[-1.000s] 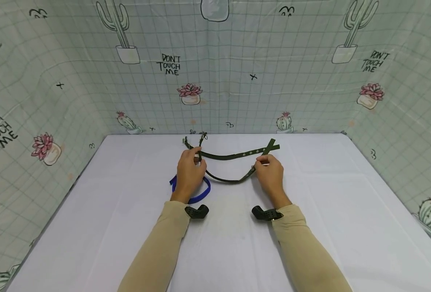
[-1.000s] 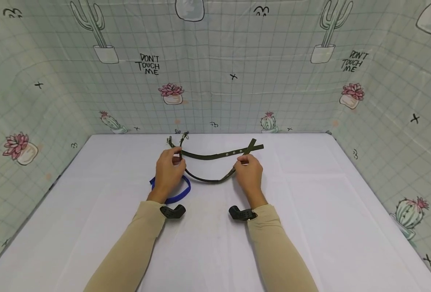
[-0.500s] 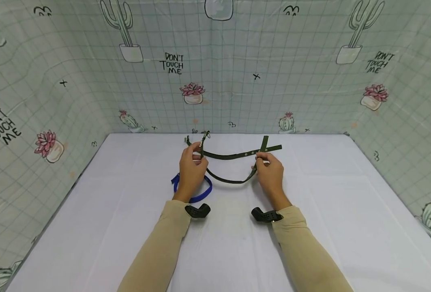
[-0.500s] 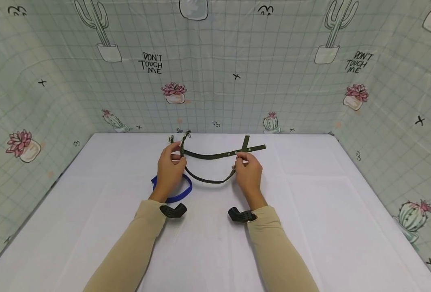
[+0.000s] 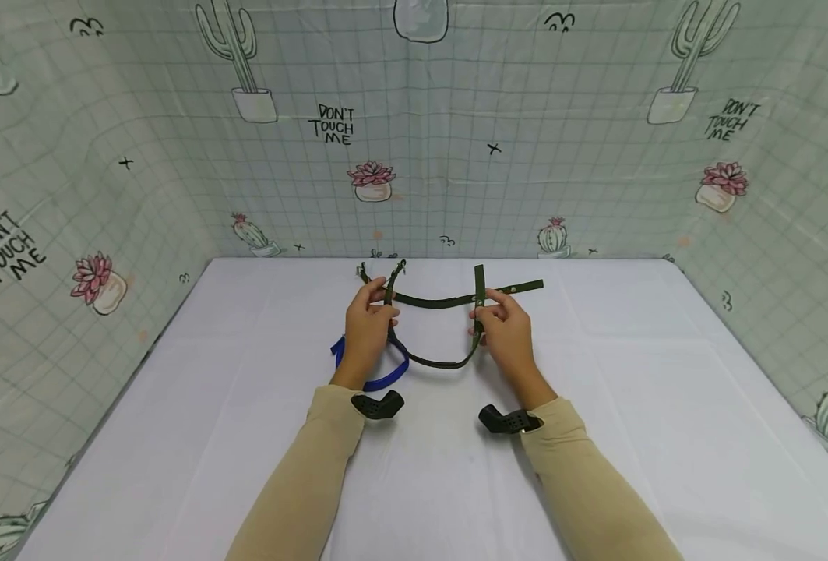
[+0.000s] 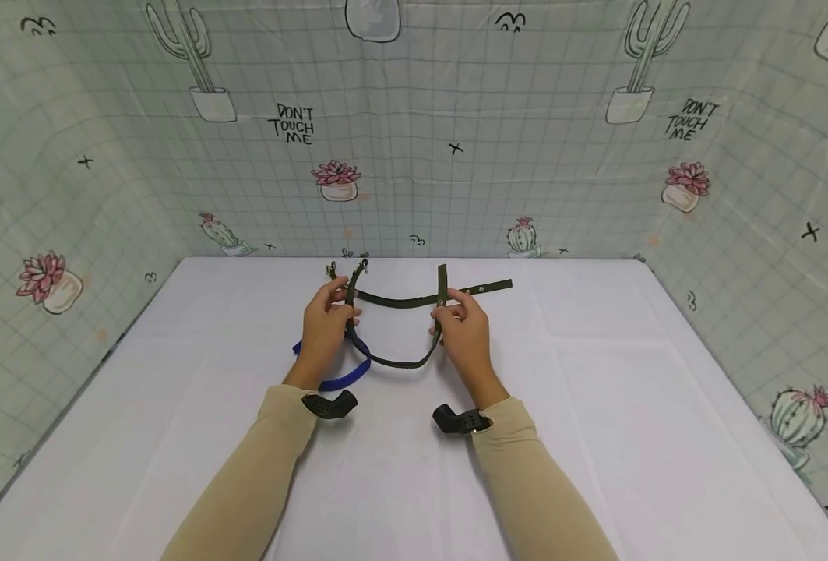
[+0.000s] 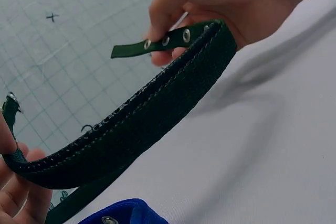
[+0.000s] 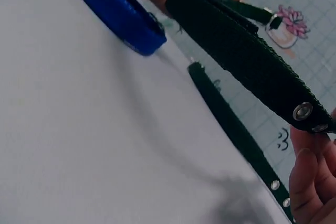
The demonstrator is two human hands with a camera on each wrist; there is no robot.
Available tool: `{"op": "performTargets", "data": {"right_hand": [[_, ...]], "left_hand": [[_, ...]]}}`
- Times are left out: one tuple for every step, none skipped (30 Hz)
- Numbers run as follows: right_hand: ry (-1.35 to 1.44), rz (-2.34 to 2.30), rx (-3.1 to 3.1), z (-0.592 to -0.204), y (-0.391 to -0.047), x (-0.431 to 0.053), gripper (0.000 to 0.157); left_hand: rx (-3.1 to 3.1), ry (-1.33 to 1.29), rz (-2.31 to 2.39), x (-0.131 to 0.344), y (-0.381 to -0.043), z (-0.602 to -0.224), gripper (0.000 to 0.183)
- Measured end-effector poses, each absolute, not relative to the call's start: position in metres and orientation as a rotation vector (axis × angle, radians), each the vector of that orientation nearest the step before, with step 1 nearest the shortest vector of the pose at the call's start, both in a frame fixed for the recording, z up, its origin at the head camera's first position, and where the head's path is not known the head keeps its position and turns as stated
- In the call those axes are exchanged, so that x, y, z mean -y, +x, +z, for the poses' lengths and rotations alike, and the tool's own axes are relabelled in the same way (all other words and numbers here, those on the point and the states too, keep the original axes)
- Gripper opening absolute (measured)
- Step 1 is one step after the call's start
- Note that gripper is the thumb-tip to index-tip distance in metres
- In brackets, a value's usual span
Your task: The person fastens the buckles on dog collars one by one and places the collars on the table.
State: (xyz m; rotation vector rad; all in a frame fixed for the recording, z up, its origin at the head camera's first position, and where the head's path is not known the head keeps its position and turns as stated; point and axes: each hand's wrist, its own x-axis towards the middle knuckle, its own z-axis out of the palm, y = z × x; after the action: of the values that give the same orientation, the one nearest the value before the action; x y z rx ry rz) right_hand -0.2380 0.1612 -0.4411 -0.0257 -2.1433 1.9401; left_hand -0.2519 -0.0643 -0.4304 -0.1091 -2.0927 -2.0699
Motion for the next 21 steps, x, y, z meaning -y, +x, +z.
{"op": "performTargets", "data": {"right_hand": [[-0.047, 1.999, 2.125, -0.44, -0.238, -0.16, 0.041], [-0.064, 2.048, 2.107, -0.438, -0.238, -0.159, 0.039], [-0.077, 2.086, 2.097, -0.436, -0.238, -0.158, 0.038], [-0.089, 2.124, 2.086, -0.434, -0.238, -0.157, 0.037], [-0.095, 2.159, 2.076, -0.433, -0.237, -0.156, 0.037], [-0.101, 2.193, 2.065, -0.431, -0.236, -0.154, 0.036], [-0.101, 2.215, 2.062, -0.43, -0.234, -0.153, 0.035], [-0.097, 2.237, 2.063, -0.429, -0.232, -0.151, 0.035], [-0.087, 2.256, 2.068, -0.427, -0.23, -0.149, 0.034], [-0.076, 2.267, 2.08, -0.427, -0.228, -0.147, 0.034], [-0.066, 2.267, 2.095, -0.426, -0.225, -0.146, 0.034], [-0.055, 2.262, 2.106, -0.426, -0.223, -0.144, 0.034], [-0.042, 2.254, 2.116, -0.426, -0.221, -0.143, 0.034], [-0.027, 2.244, 2.125, -0.425, -0.219, -0.142, 0.034], [-0.012, 2.228, 2.132, -0.425, -0.218, -0.142, 0.035], [0.0, 2.211, 2.139, -0.425, -0.217, -0.141, 0.035], [0.013, 2.2, 2.141, -0.425, -0.217, -0.141, 0.035], [0.028, 2.195, 2.142, -0.425, -0.217, -0.141, 0.035], [0.041, 2.185, 2.15, -0.425, -0.216, -0.142, 0.034], [0.061, 2.171, 2.164, -0.425, -0.216, -0.143, 0.034], [0.084, 2.158, 2.177, -0.425, -0.217, -0.145, 0.034]], "left_hand": [[2.082, -0.099, -2.091, 0.065, -0.252, -0.431, 0.052], [2.074, -0.09, -2.104, 0.065, -0.252, -0.431, 0.051], [2.07, -0.08, -2.114, 0.065, -0.252, -0.43, 0.049], [2.067, -0.07, -2.124, 0.065, -0.252, -0.43, 0.047], [2.064, -0.056, -2.134, 0.065, -0.251, -0.43, 0.045], [2.068, -0.042, -2.14, 0.066, -0.251, -0.43, 0.042], [2.075, -0.033, -2.141, 0.066, -0.251, -0.43, 0.039], [2.082, -0.027, -2.143, 0.066, -0.25, -0.431, 0.037], [2.089, -0.023, -2.143, 0.066, -0.25, -0.431, 0.036], [2.096, -0.026, -2.137, 0.066, -0.25, -0.432, 0.035], [2.106, -0.036, -2.119, 0.067, -0.25, -0.432, 0.036], [2.114, -0.05, -2.097, 0.067, -0.25, -0.433, 0.038], [2.113, -0.067, -2.079, 0.068, -0.25, -0.433, 0.04], [2.112, -0.086, -2.057, 0.068, -0.25, -0.433, 0.042], [2.112, -0.101, -2.026, 0.069, -0.251, -0.432, 0.044], [2.114, -0.112, -1.995, 0.07, -0.251, -0.432, 0.046], [2.119, -0.12, -1.966, 0.071, -0.252, -0.431, 0.047], [2.127, -0.124, -1.937, 0.072, -0.252, -0.431, 0.046], [2.144, -0.127, -1.908, 0.073, -0.252, -0.431, 0.046], [2.162, -0.13, -1.878, 0.074, -0.252, -0.431, 0.046], [2.18, -0.132, -1.855, 0.075, -0.252, -0.43, 0.045]]}}
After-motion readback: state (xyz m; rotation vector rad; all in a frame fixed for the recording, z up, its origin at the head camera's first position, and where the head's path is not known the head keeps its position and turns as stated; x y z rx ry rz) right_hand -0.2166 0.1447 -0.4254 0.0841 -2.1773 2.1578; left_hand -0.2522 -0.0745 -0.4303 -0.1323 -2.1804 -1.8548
